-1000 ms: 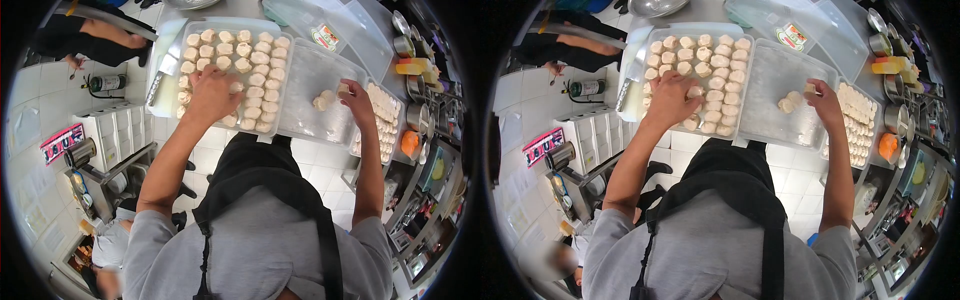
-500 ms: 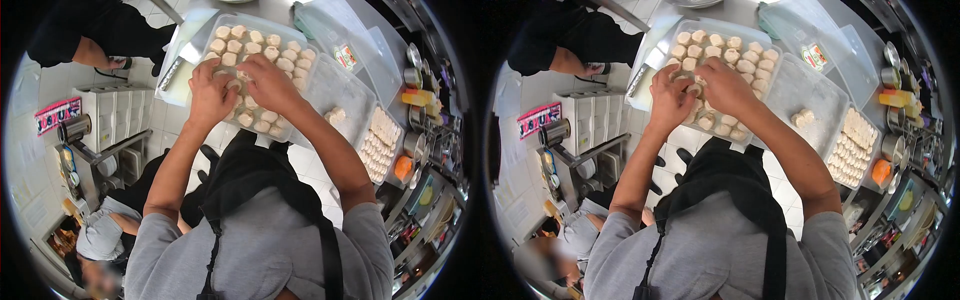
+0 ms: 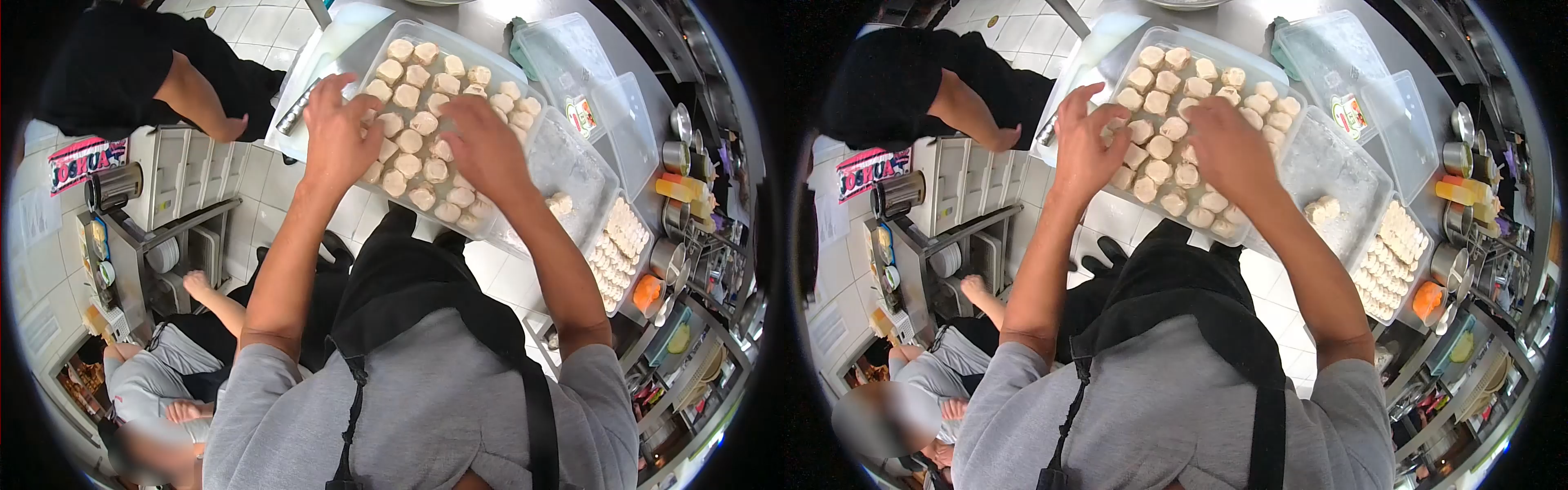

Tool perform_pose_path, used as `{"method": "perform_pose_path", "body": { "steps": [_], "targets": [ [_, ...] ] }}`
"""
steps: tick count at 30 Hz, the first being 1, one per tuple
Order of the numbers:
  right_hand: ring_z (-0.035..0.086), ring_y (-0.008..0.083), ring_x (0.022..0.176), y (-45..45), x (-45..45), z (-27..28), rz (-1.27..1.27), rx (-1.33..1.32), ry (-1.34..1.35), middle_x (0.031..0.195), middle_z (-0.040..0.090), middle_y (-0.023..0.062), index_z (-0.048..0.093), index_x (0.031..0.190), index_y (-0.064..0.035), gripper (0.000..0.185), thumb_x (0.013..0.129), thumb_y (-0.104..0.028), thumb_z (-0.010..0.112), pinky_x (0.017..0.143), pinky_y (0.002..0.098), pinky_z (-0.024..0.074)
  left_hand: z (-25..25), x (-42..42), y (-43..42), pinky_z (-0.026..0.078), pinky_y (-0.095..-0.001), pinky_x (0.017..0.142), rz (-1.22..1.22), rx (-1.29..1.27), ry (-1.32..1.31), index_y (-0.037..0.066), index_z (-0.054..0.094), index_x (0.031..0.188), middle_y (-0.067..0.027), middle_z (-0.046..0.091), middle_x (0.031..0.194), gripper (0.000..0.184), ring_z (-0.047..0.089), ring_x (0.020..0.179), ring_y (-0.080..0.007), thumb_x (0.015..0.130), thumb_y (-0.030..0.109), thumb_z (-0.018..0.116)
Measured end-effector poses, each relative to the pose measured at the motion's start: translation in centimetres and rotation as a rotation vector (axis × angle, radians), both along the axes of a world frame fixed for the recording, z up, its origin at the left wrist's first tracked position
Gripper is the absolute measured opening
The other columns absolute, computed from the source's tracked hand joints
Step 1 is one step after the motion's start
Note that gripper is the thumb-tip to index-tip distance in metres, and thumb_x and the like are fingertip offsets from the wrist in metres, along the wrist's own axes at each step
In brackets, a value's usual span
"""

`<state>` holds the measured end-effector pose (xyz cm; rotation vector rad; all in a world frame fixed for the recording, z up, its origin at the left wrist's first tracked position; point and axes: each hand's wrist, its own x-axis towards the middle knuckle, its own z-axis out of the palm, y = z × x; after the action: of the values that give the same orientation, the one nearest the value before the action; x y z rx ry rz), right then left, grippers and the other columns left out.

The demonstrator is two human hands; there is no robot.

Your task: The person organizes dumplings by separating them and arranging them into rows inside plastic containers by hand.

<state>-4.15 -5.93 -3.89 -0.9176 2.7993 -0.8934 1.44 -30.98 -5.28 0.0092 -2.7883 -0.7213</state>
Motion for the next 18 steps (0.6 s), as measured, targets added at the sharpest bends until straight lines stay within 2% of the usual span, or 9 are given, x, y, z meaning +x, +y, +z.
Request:
{"method": "perform_pose_path", "body": {
  "steps": [3,5,6,9,11,15,16,18],
  "targets": [
    [0.070,0.0362,0.119,3.8,-0.3,2.3,-0.189,-0.053,-0.044,0.132,0.068,0.0137,0.072,0.128,-0.0108,0.033,0.097,-0.017,0.076,0.097,0.0467,0.0593,-0.2,-0.6,0.2,0.039,-0.0608,0.115,-0.055,-0.048,-0.057,0.009,0.081,0.109,-0.0201,0.058,0.150,0.025,0.044,0.147,-0.0462,0.084,0.013,0.080],
    [0.071,0.0354,0.118,7.9,-0.2,2.8,-0.319,-0.077,0.091,0.131,0.070,0.0142,0.074,0.126,-0.0102,0.032,0.095,-0.016,0.080,0.096,0.0449,0.0595,-0.4,-1.0,0.6,0.039,-0.0611,0.114,-0.060,-0.042,-0.055,0.010,0.082,0.108,-0.0193,0.058,0.150,0.025,0.044,0.148,-0.0461,0.083,0.014,0.081],
    [0.072,0.0345,0.116,10.0,-0.1,3.4,-0.414,-0.095,0.034,0.130,0.071,0.0149,0.074,0.127,-0.0102,0.035,0.093,-0.014,0.082,0.095,0.0449,0.0595,-0.3,-1.2,0.8,0.039,-0.0609,0.114,-0.056,-0.031,-0.040,0.010,0.082,0.108,-0.0191,0.059,0.150,0.026,0.044,0.148,-0.0460,0.083,0.014,0.082],
    [0.074,0.0357,0.108,17.0,1.1,3.7,-0.593,0.157,0.036,0.125,0.071,0.0177,0.073,0.131,-0.0100,0.038,0.095,-0.020,0.082,0.092,0.0452,0.0602,-0.5,-1.6,2.5,0.041,-0.0609,0.112,-0.132,0.028,-0.016,0.011,0.082,0.107,-0.0169,0.060,0.148,0.026,0.045,0.148,-0.0449,0.082,0.015,0.084],
    [0.074,0.0367,0.107,21.3,2.7,1.8,-0.645,0.244,-0.062,0.124,0.072,0.0187,0.071,0.134,-0.0101,0.043,0.094,-0.021,0.082,0.091,0.0461,0.0601,-0.4,-1.9,4.6,0.042,-0.0606,0.111,-0.243,0.031,-0.002,0.011,0.083,0.106,-0.0160,0.061,0.148,0.024,0.046,0.147,-0.0444,0.082,0.016,0.084],
    [0.074,0.0387,0.107,24.5,5.9,-0.1,-0.682,0.329,-0.249,0.125,0.072,0.0206,0.067,0.139,-0.0106,0.049,0.094,-0.022,0.082,0.093,0.0485,0.0595,-0.4,-2.8,7.8,0.043,-0.0601,0.110,-0.333,-0.104,-0.022,0.014,0.084,0.102,-0.0130,0.060,0.151,0.019,0.044,0.151,-0.0446,0.083,0.015,0.084],
    [0.074,0.0403,0.108,24.9,6.6,-0.2,-0.669,0.324,-0.268,0.126,0.071,0.0215,0.067,0.140,-0.0103,0.049,0.094,-0.021,0.081,0.093,0.0497,0.0593,-0.4,-3.0,8.3,0.043,-0.0613,0.111,-0.338,-0.129,-0.048,0.012,0.083,0.094,-0.0145,0.059,0.152,0.012,0.041,0.154,-0.0455,0.083,0.016,0.085],
    [0.074,0.0408,0.109,25.0,7.5,-0.6,-0.695,0.302,-0.276,0.128,0.071,0.0218,0.066,0.141,-0.0105,0.050,0.094,-0.021,0.081,0.094,0.0497,0.0594,-0.6,-3.5,8.9,0.042,-0.0623,0.111,-0.314,-0.151,-0.032,0.012,0.081,0.100,-0.0150,0.059,0.153,0.018,0.041,0.153,-0.0463,0.083,0.017,0.084]
  ]
}}
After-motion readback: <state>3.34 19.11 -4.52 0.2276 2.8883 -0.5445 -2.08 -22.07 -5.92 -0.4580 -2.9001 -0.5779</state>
